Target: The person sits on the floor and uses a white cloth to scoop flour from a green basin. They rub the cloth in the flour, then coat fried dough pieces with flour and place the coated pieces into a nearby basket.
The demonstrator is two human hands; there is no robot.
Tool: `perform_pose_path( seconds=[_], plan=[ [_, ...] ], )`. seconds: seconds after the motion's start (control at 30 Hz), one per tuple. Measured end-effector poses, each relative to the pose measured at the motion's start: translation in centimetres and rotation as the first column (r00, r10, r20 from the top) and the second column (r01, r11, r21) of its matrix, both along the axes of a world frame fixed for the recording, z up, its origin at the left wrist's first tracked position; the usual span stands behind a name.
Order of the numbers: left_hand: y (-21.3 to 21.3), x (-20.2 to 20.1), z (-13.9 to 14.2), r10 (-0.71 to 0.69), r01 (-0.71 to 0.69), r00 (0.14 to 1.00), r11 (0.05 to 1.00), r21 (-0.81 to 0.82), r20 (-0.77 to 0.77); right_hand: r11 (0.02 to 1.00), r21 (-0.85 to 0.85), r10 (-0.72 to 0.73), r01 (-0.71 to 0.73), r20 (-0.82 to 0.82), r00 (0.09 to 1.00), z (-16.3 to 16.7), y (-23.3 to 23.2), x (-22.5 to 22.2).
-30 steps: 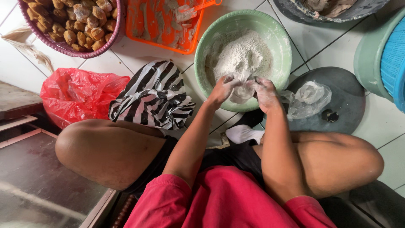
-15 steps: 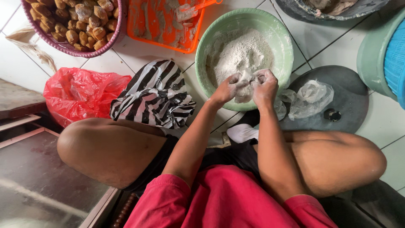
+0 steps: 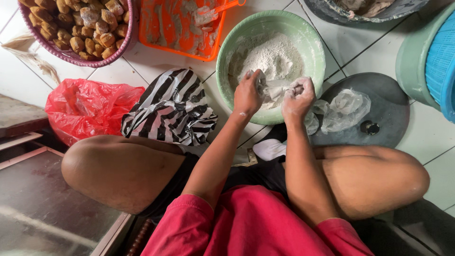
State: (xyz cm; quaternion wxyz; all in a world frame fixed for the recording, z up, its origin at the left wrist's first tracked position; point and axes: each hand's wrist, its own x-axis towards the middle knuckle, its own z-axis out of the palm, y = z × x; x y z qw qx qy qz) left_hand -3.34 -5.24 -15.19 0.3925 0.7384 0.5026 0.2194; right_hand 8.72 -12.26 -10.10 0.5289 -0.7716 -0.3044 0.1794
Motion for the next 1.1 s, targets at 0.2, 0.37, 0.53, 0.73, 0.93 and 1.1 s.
perform_pose_path(
  seconds=[0.2,0.37,0.53,0.73,0.93,1.1],
  plan=[
    [0.2,-0.6,0.5,0.018,-0.033,0.996,0.984,-0.175,-0.085,0.869,-0.193,0.424,-0.455,-0.183,0.887,0.4,-0.5,2.4],
    [0.1,-0.1,-1.0,0.003,-0.018,0.992,0.992,-0.122,-0.123,0.757,-0.169,0.542,-0.631,-0.378,0.751,0.8,-0.4,3.1],
    [-0.5,-1.2,-3.6,-0.123,0.134,0.99,0.967,0.218,-0.065,0.818,-0.073,0.449,-0.57,-0.538,0.713,0.2,-0.3,2.2],
    [-1.0,-1.9,-3.2,-0.204,0.145,0.959,0.948,-0.282,-0.196,0.941,-0.12,0.329,-0.317,0.105,0.938,-0.2,-0.2,-0.1],
    [-1.9,-0.7,-1.9,-0.253,0.204,0.94,0.954,-0.218,-0.23,0.985,-0.077,0.173,-0.157,0.335,0.926,-0.3,0.3,-1.7],
    [-2.2,-0.8,-2.6,-0.257,0.21,0.953,0.942,-0.263,-0.162,0.935,-0.106,0.328,-0.338,-0.098,0.94,-0.6,0.2,-0.2]
  ],
)
